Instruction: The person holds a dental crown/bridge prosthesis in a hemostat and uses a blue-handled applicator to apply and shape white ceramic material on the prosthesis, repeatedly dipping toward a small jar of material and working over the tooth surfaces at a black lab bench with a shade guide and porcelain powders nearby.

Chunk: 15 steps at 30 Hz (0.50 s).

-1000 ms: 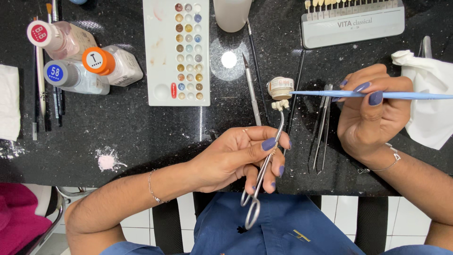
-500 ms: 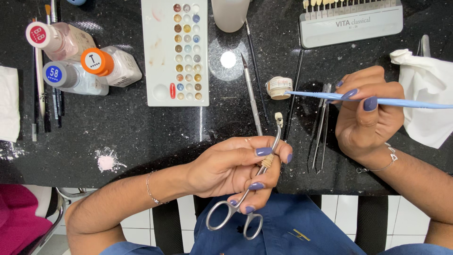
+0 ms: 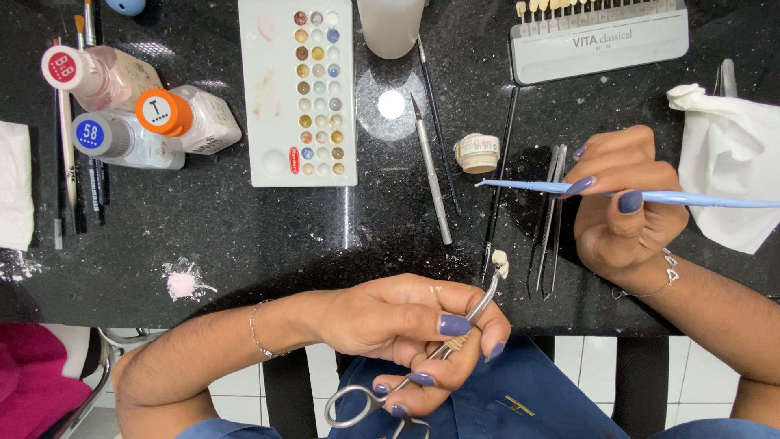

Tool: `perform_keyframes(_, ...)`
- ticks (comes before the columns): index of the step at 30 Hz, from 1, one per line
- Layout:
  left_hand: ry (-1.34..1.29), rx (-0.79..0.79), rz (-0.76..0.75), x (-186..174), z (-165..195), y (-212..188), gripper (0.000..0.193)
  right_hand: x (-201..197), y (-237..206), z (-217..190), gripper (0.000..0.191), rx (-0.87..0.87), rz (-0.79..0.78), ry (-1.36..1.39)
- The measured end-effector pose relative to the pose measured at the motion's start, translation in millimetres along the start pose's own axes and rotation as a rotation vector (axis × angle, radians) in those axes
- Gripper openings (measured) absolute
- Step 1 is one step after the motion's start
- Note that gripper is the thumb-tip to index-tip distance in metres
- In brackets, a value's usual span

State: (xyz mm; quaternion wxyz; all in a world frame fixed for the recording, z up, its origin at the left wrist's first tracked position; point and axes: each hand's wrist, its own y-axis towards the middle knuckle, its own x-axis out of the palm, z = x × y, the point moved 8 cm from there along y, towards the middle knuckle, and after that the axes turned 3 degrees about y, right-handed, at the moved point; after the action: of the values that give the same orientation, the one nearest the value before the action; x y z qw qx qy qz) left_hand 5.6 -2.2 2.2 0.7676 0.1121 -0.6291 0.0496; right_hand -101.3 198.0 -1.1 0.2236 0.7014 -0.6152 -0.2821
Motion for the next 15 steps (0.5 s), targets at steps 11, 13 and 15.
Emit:
perform_keyframes(11, -0.066, 0.003, -0.019, 0.8, -3.1, 0.0, 0.019, 1.1, 0.9, 2.8, 0.026, 0.008, -0.05, 0.063)
perform_keyframes(13, -0.074, 0.012, -0.021, 1.6, -2.3, -1.2, 0.019, 0.6, 2.5, 1.7, 0.023, -0.004, -0.028, 0.063)
perform_keyframes(15, -0.087, 0.024, -0.027, 1.6, -0.5, -1.5, 0.019, -0.6, 4.5, 0.6, 0.021, 0.002, -0.002, 0.068)
